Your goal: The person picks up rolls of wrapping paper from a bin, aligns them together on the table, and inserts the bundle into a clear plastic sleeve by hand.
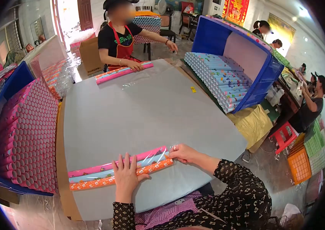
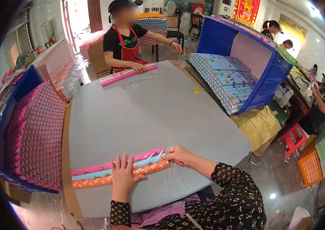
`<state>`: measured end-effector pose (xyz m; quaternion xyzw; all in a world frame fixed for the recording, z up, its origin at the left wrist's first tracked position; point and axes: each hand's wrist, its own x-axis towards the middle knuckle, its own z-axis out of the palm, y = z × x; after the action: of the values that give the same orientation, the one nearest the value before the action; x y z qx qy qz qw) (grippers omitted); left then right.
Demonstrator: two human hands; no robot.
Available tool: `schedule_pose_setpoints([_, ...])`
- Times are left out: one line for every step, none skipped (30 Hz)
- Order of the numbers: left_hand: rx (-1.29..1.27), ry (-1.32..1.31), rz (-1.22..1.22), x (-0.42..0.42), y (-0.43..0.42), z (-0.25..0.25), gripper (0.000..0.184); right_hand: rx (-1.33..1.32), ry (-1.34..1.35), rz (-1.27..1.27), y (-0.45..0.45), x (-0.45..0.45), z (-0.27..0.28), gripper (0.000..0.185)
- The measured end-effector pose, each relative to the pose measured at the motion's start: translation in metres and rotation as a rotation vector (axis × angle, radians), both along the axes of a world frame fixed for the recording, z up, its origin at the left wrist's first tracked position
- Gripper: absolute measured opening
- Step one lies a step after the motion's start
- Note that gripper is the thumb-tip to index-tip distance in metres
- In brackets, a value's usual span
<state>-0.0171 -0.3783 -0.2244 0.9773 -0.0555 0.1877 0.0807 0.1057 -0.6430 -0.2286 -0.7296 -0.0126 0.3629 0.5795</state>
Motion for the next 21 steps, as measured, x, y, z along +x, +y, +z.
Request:
schedule_pose_setpoints([-0.008,0.004,-0.003,0.000,0.000,0.000,0.099,0.012,0.004,0.006,0.000,0.000,0.001,0.026])
schedule_pose_setpoints([-0.008,0.006,-0.005,0.000,0.000,0.000,0.099,0.023,0.010,0.012,0.000,-0.001,0.002,0.026])
schedule_pose_setpoints([-0.004,0.008,-0.003,0.000,0.000,-0.001,0.099,0.023,0.012,0.011,0.000,-0.001,0.002,0.026])
schedule_pose_setpoints([0.001,0.010,0.000,0.000,0.000,-0.001,0.100,0.004,0.017,0.002,0.000,-0.001,0.003,0.025])
schedule_pose_setpoints([0.001,0.014,-0.001,0.000,0.000,-0.001,0.100,-0.014,0.023,-0.007,0.001,-0.001,0.003,0.024])
schedule_pose_setpoints([0.003,0.018,0.002,0.000,0.000,-0.001,0.100,-0.013,0.028,-0.009,0.001,0.000,0.003,0.024])
schedule_pose_setpoints([0.005,0.024,0.003,0.000,0.000,-0.001,0.101,-0.021,0.018,-0.004,0.001,0.000,0.003,0.023])
schedule_pose_setpoints([0.007,0.036,-0.006,0.000,0.000,-0.001,0.101,-0.027,0.012,-0.002,0.001,-0.001,0.003,0.022])
schedule_pose_setpoints([0.014,0.031,-0.001,0.000,0.001,-0.002,0.101,-0.023,0.028,-0.017,0.001,-0.002,0.002,0.022])
schedule_pose_setpoints([0.020,0.026,-0.001,0.000,0.001,-0.002,0.101,-0.026,0.005,-0.009,0.002,-0.002,0.002,0.021])
schedule_pose_setpoints([0.023,0.041,-0.025,0.000,0.000,-0.001,0.101,-0.031,-0.016,-0.005,0.001,-0.003,0.003,0.020])
schedule_pose_setpoints([0.026,0.031,-0.011,0.000,-0.001,0.000,0.101,-0.010,-0.021,0.011,-0.001,-0.004,0.005,0.020])
schedule_pose_setpoints([0.030,0.020,0.002,0.000,-0.001,0.001,0.100,-0.007,-0.008,-0.015,-0.001,-0.005,0.009,0.020])
schedule_pose_setpoints([0.042,0.028,0.000,0.000,-0.002,0.001,0.101,-0.018,-0.015,-0.008,0.001,-0.007,0.015,0.018])
schedule_pose_setpoints([0.046,0.037,-0.023,0.000,-0.002,0.002,0.101,-0.028,-0.022,0.000,0.003,-0.008,0.018,0.016])
schedule_pose_setpoints([0.056,0.041,-0.013,0.000,-0.002,0.004,0.101,-0.015,-0.029,0.000,0.002,-0.005,0.009,0.015])
schedule_pose_setpoints([0.066,0.044,0.000,0.001,-0.002,0.004,0.102,-0.012,-0.020,-0.017,0.001,-0.005,0.008,0.015])
schedule_pose_setpoints([0.089,0.022,0.000,0.001,-0.001,0.001,0.103,-0.023,-0.018,-0.007,0.001,-0.005,0.008,0.015])
schedule_pose_setpoints([0.092,0.028,-0.012,0.001,-0.001,0.000,0.103,-0.033,-0.016,0.007,0.001,-0.004,0.007,0.014])
schedule_pose_setpoints([0.095,0.025,-0.009,0.001,-0.001,-0.001,0.103,-0.046,-0.024,0.003,0.001,-0.004,0.009,0.014])
schedule_pose_setpoints([0.097,0.020,-0.003,0.002,-0.001,-0.002,0.103,-0.044,-0.022,-0.004,0.001,-0.004,0.009,0.014])
